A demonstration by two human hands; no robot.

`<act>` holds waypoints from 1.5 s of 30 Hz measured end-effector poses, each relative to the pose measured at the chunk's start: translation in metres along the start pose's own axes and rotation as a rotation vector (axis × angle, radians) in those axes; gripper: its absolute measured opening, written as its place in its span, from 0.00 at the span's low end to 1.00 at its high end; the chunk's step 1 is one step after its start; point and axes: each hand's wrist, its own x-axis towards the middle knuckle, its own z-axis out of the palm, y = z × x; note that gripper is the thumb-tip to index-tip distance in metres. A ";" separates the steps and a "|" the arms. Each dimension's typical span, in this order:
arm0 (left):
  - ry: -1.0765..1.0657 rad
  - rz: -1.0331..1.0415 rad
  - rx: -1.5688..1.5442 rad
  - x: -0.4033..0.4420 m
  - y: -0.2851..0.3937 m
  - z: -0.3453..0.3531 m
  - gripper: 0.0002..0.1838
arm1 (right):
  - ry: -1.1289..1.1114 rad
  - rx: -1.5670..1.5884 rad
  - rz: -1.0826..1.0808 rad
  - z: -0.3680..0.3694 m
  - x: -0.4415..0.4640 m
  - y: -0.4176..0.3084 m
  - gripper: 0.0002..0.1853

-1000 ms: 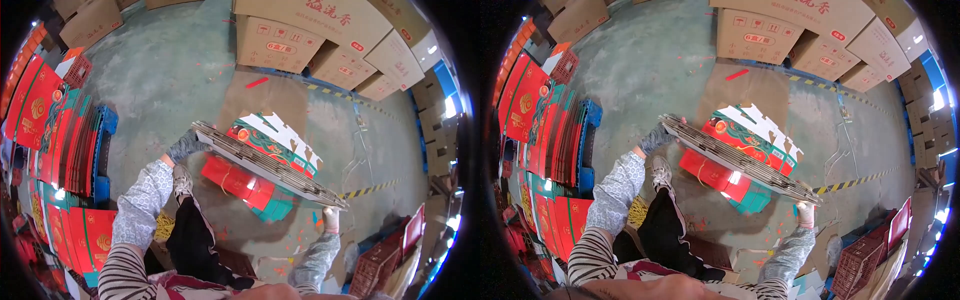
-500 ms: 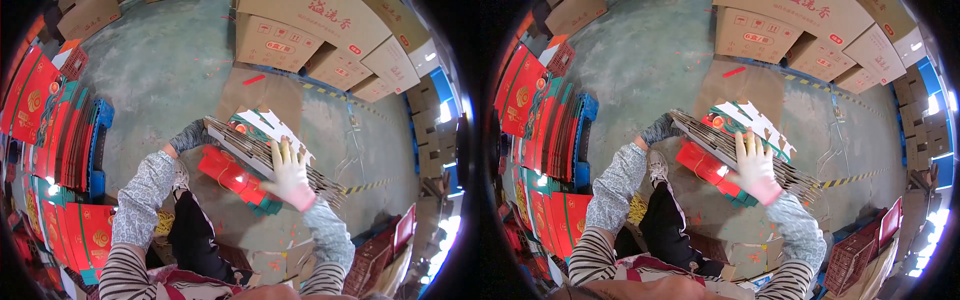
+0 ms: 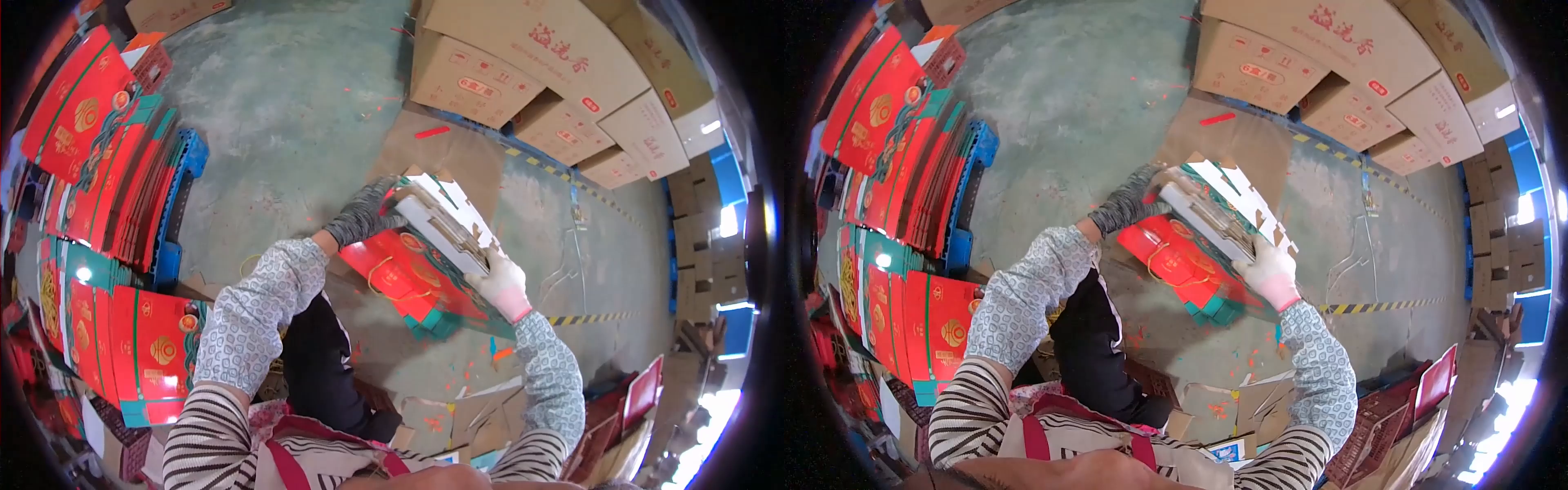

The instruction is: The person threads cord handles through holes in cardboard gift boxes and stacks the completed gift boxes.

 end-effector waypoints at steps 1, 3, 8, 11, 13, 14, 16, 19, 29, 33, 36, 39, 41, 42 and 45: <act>0.087 -0.068 -0.058 -0.011 -0.009 -0.001 0.36 | 0.007 0.052 0.062 -0.003 -0.007 0.004 0.32; 0.083 -0.130 -0.117 -0.031 0.016 -0.046 0.32 | 0.109 0.190 0.139 -0.013 -0.024 0.018 0.32; 0.186 -0.322 0.017 -0.141 -0.048 -0.068 0.22 | 0.240 0.770 0.387 -0.034 -0.063 0.093 0.22; -0.001 -0.469 -0.239 -0.163 -0.071 -0.063 0.17 | 0.361 1.005 0.456 -0.039 -0.106 0.133 0.18; -0.034 -0.569 -0.606 -0.169 -0.113 -0.026 0.18 | 0.482 1.148 0.506 -0.026 -0.141 0.152 0.16; -0.110 -0.629 -0.480 -0.162 -0.108 -0.017 0.17 | 0.547 1.225 0.546 -0.023 -0.159 0.154 0.16; -0.313 -0.813 -0.507 -0.152 -0.129 0.020 0.18 | 0.642 1.321 0.613 -0.021 -0.188 0.135 0.16; -0.551 -0.251 -0.727 -0.169 -0.189 0.086 0.14 | 0.747 1.384 0.737 -0.007 -0.213 0.133 0.16; -0.979 -1.305 -0.993 -0.138 -0.024 0.085 0.46 | 0.837 1.501 0.602 -0.048 -0.251 0.094 0.15; -1.191 -1.201 -1.153 -0.147 0.008 0.114 0.63 | 0.861 1.486 0.610 -0.065 -0.275 0.072 0.14; -0.889 -1.173 -1.307 -0.111 0.061 0.123 0.53 | 0.955 1.534 0.570 -0.043 -0.270 0.055 0.16; -0.627 -1.102 -1.472 -0.083 0.050 0.135 0.43 | 0.973 1.129 0.539 -0.003 -0.256 0.055 0.20; -0.401 -0.890 -1.541 -0.047 0.036 0.121 0.36 | 1.013 1.394 0.542 0.006 -0.226 0.049 0.21; -0.333 -0.746 -1.559 -0.025 0.033 0.112 0.33 | 1.028 1.525 0.547 0.008 -0.207 0.046 0.22; -0.319 -0.446 -1.568 0.070 0.000 0.084 0.28 | 1.050 1.396 0.478 0.036 -0.160 0.037 0.27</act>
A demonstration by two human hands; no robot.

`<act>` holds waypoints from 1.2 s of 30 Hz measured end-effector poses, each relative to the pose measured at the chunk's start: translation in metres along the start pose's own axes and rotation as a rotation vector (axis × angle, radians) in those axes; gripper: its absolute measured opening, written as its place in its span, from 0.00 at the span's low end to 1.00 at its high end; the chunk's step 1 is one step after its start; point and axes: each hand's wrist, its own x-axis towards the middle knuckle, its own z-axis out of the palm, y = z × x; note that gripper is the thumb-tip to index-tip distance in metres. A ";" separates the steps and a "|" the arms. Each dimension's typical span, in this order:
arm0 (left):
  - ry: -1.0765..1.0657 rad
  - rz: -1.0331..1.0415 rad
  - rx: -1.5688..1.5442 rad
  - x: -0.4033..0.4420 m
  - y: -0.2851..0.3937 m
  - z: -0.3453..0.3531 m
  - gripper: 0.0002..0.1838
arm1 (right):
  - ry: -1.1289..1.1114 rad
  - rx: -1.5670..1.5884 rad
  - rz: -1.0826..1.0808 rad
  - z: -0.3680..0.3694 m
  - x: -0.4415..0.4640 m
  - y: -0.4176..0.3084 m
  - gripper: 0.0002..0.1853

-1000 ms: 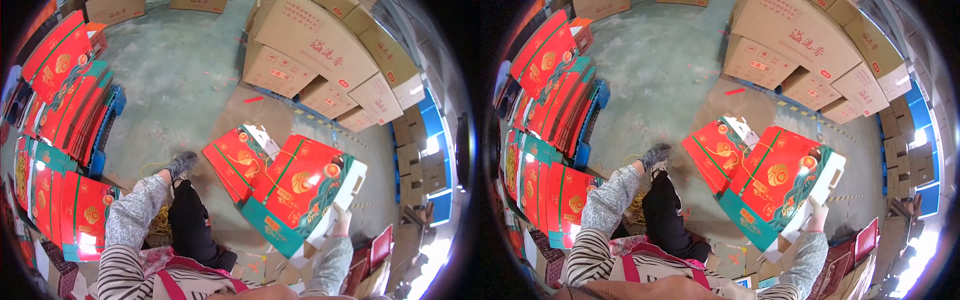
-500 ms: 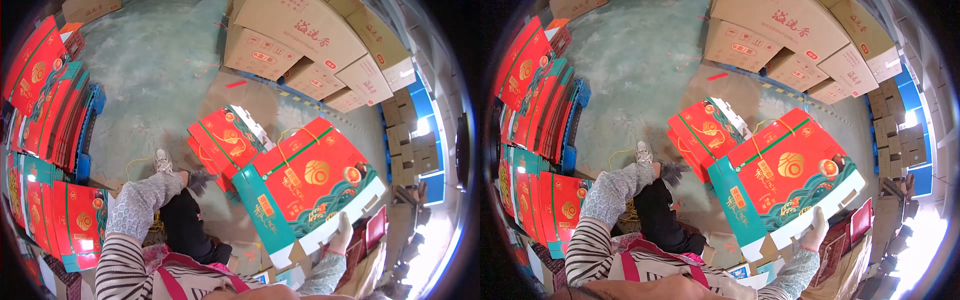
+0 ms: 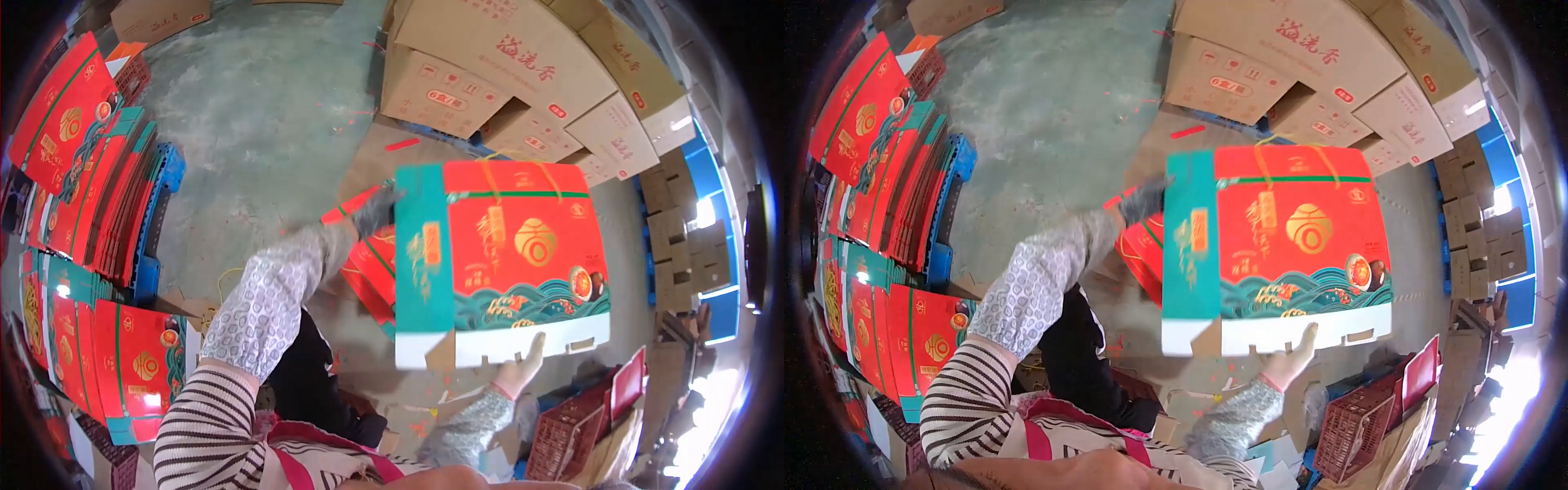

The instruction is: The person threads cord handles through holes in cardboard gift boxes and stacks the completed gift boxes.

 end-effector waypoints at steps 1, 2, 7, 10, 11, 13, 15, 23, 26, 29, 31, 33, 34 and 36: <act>-0.115 0.063 0.064 0.026 0.014 -0.017 0.26 | 0.028 -0.119 -0.080 0.019 -0.003 0.015 0.28; 0.107 0.133 0.219 0.028 0.036 -0.006 0.25 | 0.042 -0.051 -0.086 0.024 0.003 0.050 0.29; 0.303 0.261 1.244 0.017 0.074 -0.039 0.31 | 0.065 0.976 0.456 0.103 0.008 0.188 0.27; 0.333 0.232 1.850 0.022 -0.018 -0.208 0.26 | 0.067 1.217 0.681 0.150 -0.017 0.295 0.21; 0.297 -0.049 1.758 0.017 -0.053 -0.258 0.34 | 0.071 1.246 0.704 0.159 -0.027 0.341 0.19; 0.260 -0.387 1.617 -0.007 -0.062 -0.253 0.44 | 0.002 0.879 0.653 0.168 -0.051 0.454 0.18; 0.491 -0.514 1.651 -0.029 -0.079 -0.238 0.47 | 0.095 1.022 0.799 0.193 -0.065 0.406 0.19; 0.662 -0.269 1.748 -0.020 -0.104 -0.273 0.41 | 0.033 1.078 0.878 0.216 -0.104 0.387 0.24; 0.400 -0.319 1.484 -0.007 -0.097 -0.290 0.43 | -0.773 0.102 0.518 0.159 -0.108 0.429 0.19; 0.451 -0.190 1.502 0.006 -0.098 -0.282 0.36 | -0.721 0.085 1.065 0.137 -0.062 0.309 0.11; 0.471 -0.231 1.493 0.013 -0.104 -0.298 0.36 | -0.650 -0.407 0.218 0.081 -0.011 0.322 0.08; 0.444 -0.274 1.473 0.019 -0.092 -0.272 0.38 | -0.105 -0.584 -0.166 0.061 0.057 0.295 0.07; 0.458 -0.333 1.390 0.025 -0.095 -0.282 0.37 | -0.016 -0.354 0.269 0.025 0.090 0.322 0.18; 0.417 -0.403 1.278 0.038 -0.096 -0.298 0.36 | 0.143 -0.413 0.660 -0.016 0.140 0.359 0.39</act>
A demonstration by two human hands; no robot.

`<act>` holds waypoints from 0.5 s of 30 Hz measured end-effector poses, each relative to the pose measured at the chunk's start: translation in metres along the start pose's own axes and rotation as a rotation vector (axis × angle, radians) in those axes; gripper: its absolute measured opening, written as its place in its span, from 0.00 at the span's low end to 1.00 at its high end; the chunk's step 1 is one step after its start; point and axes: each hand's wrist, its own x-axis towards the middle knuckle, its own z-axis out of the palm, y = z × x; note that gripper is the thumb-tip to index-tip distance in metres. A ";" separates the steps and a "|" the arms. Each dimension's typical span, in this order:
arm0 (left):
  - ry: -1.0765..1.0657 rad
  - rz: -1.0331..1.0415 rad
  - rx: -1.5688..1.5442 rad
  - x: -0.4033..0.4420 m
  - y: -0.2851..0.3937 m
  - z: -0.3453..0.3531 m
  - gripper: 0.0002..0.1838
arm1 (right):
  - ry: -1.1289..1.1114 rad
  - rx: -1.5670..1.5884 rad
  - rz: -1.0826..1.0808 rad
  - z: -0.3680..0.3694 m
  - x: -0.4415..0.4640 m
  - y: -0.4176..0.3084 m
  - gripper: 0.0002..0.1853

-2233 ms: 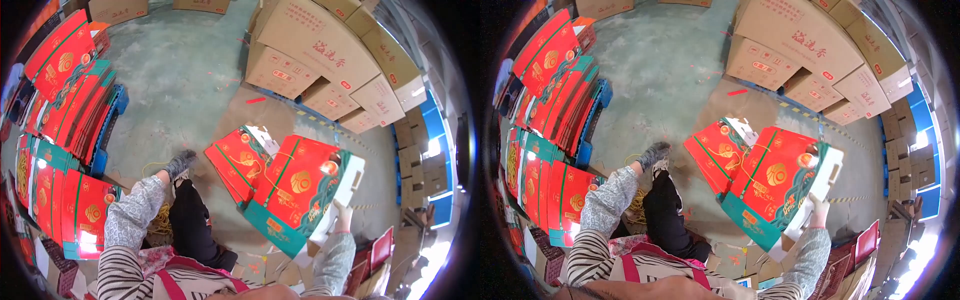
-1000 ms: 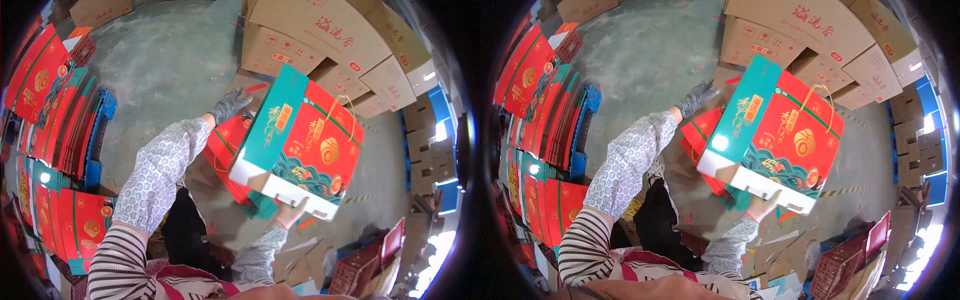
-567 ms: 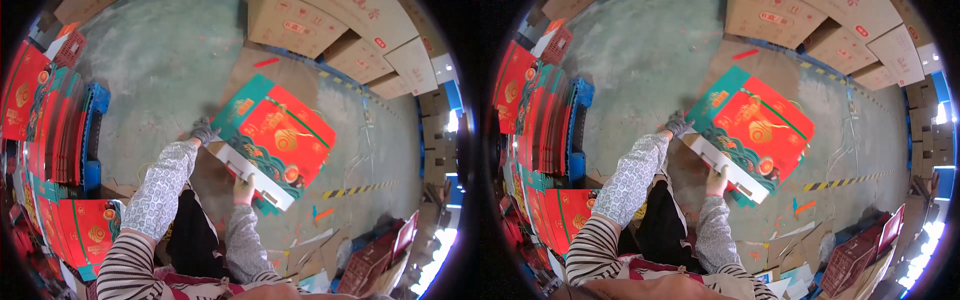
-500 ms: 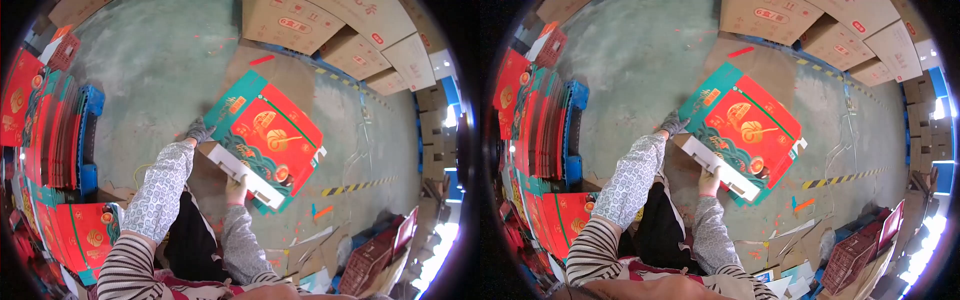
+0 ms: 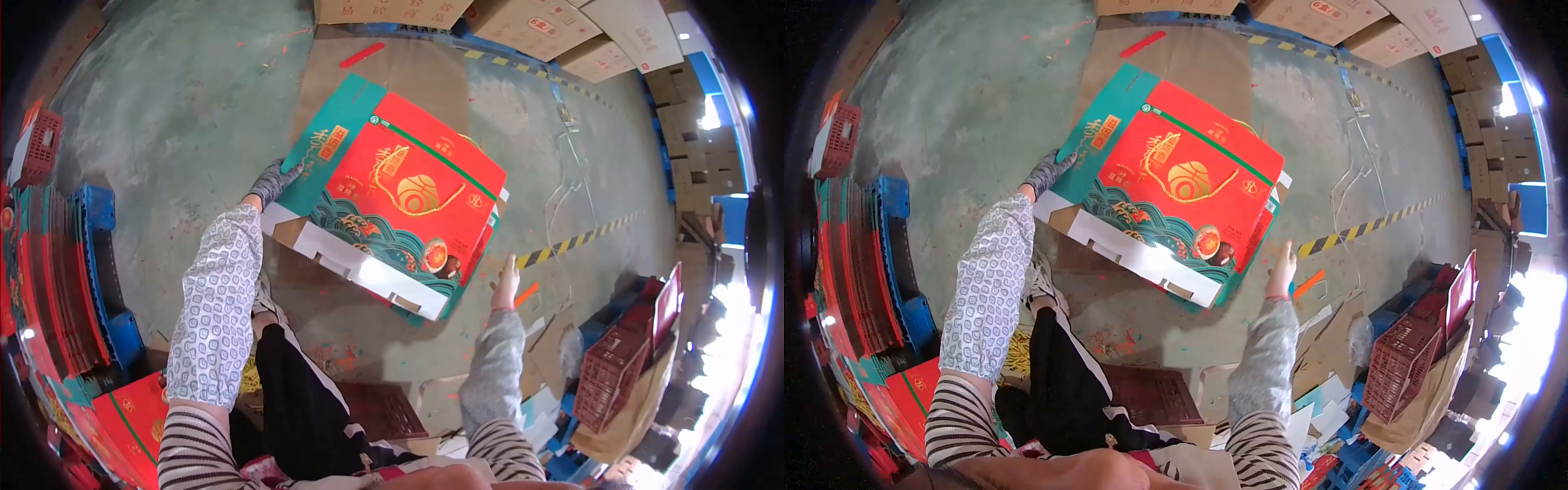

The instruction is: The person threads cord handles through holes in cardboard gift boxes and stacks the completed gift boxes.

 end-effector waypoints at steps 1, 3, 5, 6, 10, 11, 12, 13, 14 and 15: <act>-0.001 0.000 0.003 -0.001 0.008 -0.002 0.36 | 0.000 0.002 0.002 -0.008 0.036 0.020 0.39; -0.147 0.005 -0.135 -0.002 0.023 -0.010 0.35 | -0.133 -0.001 0.296 -0.008 0.085 0.047 0.56; -0.185 -0.003 -0.193 0.010 0.015 -0.007 0.36 | -0.296 0.195 0.362 0.009 0.096 0.049 0.60; -0.185 -0.024 -0.238 0.010 0.018 -0.007 0.35 | -0.391 0.278 0.358 0.024 0.097 0.047 0.60; -0.255 -0.030 -0.278 -0.002 0.035 -0.009 0.34 | -0.540 0.433 0.096 0.073 0.076 0.036 0.52; -0.257 -0.032 -0.273 0.003 0.029 -0.007 0.34 | -0.481 0.340 0.062 0.069 0.075 0.036 0.47; -0.288 0.002 -0.297 0.008 0.024 -0.004 0.34 | -0.479 0.341 0.065 0.064 0.081 0.042 0.47; -0.321 0.033 -0.323 0.011 0.016 -0.002 0.34 | -0.532 0.307 0.124 0.059 0.083 0.044 0.45; -0.322 0.031 -0.323 0.012 0.014 0.001 0.34 | -0.588 0.275 0.181 0.060 0.085 0.048 0.42; -0.313 0.084 -0.302 0.012 0.013 0.006 0.34 | -0.702 0.478 0.134 0.070 0.069 0.045 0.40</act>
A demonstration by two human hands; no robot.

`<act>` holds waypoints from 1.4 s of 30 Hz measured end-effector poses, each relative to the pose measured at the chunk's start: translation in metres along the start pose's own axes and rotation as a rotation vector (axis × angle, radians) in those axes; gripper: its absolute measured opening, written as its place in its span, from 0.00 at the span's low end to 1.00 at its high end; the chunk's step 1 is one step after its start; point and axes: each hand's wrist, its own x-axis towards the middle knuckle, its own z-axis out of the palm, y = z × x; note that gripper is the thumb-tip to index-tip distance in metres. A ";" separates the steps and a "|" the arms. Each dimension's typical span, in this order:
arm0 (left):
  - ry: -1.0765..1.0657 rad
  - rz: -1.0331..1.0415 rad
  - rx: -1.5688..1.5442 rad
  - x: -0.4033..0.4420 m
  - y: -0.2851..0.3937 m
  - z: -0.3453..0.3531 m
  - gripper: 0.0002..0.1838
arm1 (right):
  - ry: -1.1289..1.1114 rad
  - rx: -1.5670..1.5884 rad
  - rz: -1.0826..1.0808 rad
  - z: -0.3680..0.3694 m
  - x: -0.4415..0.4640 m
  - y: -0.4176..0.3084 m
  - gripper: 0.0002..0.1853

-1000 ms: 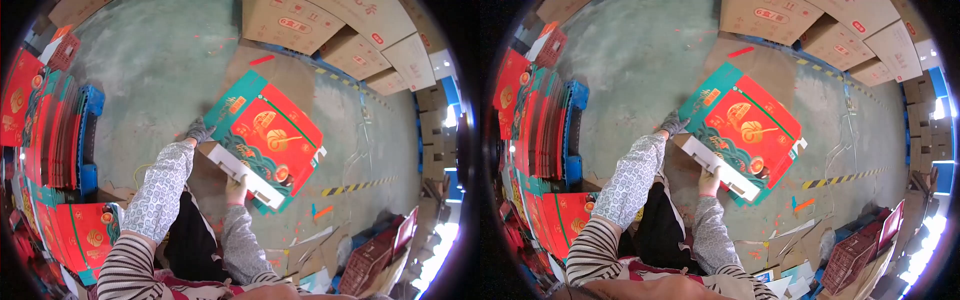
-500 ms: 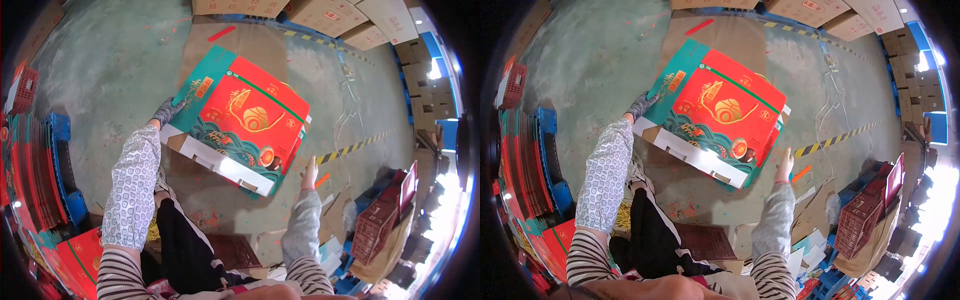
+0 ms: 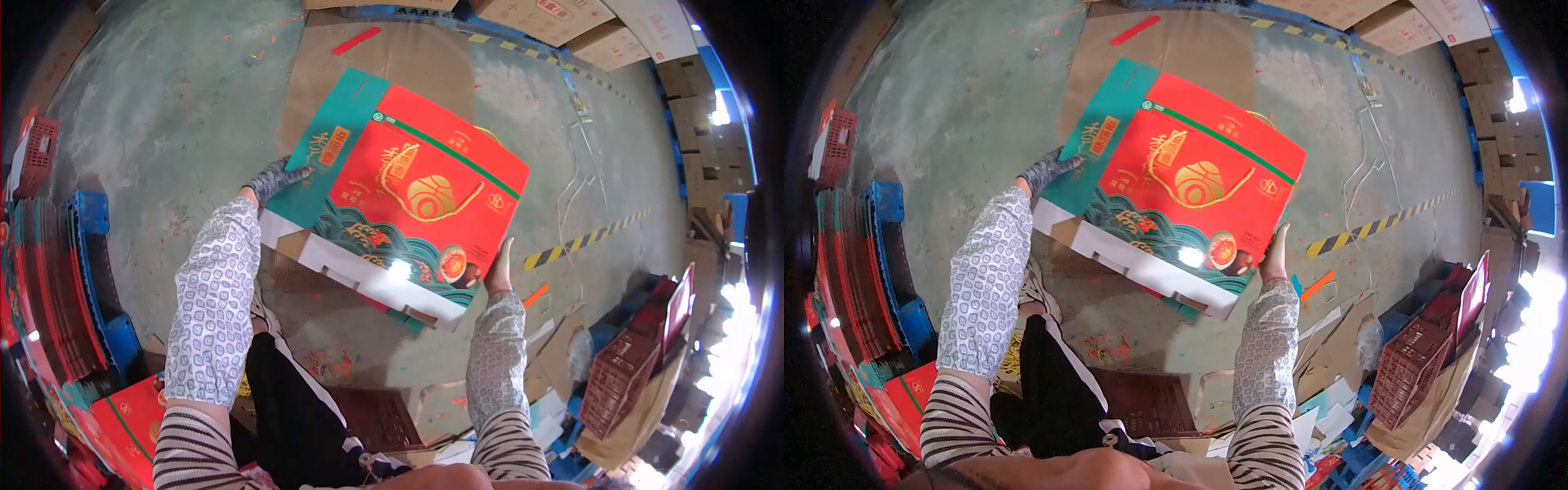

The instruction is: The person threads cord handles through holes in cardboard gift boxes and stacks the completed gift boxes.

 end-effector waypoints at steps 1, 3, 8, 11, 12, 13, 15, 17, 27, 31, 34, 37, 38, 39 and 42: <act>-0.004 0.047 0.030 0.000 -0.003 0.000 0.34 | 0.056 0.019 -0.065 0.018 -0.004 0.003 0.40; 0.003 0.065 0.036 0.013 -0.026 -0.008 0.33 | 0.138 0.068 -0.101 0.050 -0.020 0.000 0.38; -0.033 0.021 -0.027 0.009 -0.009 -0.009 0.36 | 0.155 0.124 -0.148 0.031 -0.011 0.018 0.40; 0.184 -0.047 0.037 0.011 -0.026 -0.002 0.45 | 0.116 0.207 -0.123 0.027 -0.016 0.028 0.38; 0.202 -0.152 0.089 0.029 -0.050 -0.006 0.49 | 0.097 0.144 -0.177 0.021 -0.012 0.034 0.36; 0.215 -0.260 0.143 0.033 -0.065 -0.011 0.52 | 0.081 0.084 -0.229 0.018 -0.011 0.038 0.34; 0.072 -0.238 0.003 0.018 -0.049 -0.017 0.47 | 0.036 0.066 -0.112 0.027 -0.027 0.033 0.31; -0.080 -0.262 -0.168 0.008 -0.041 -0.031 0.37 | 0.083 0.028 -0.097 0.028 -0.041 0.044 0.30; 0.271 -0.056 0.265 0.003 -0.042 -0.015 0.36 | 0.170 0.248 0.078 -0.011 -0.033 0.097 0.30; 0.220 -0.078 0.228 0.010 -0.028 -0.021 0.38 | 0.142 0.328 0.087 -0.012 -0.047 0.123 0.33; 0.201 -0.051 0.169 0.013 -0.012 -0.022 0.35 | 0.126 0.389 0.056 -0.001 -0.050 0.132 0.32; 0.665 0.032 0.963 -0.005 0.002 -0.011 0.29 | 0.341 -0.021 -0.041 -0.014 -0.052 0.117 0.28; 0.720 0.177 0.929 -0.031 0.018 -0.007 0.27 | 0.436 -0.294 -0.048 -0.006 -0.061 0.084 0.28; 0.773 0.320 0.894 -0.061 0.037 -0.004 0.25 | 0.570 -0.386 -0.086 0.018 -0.076 0.039 0.27; 0.534 0.207 0.665 -0.155 0.018 0.022 0.14 | 0.622 -0.790 -0.646 -0.003 -0.039 -0.046 0.26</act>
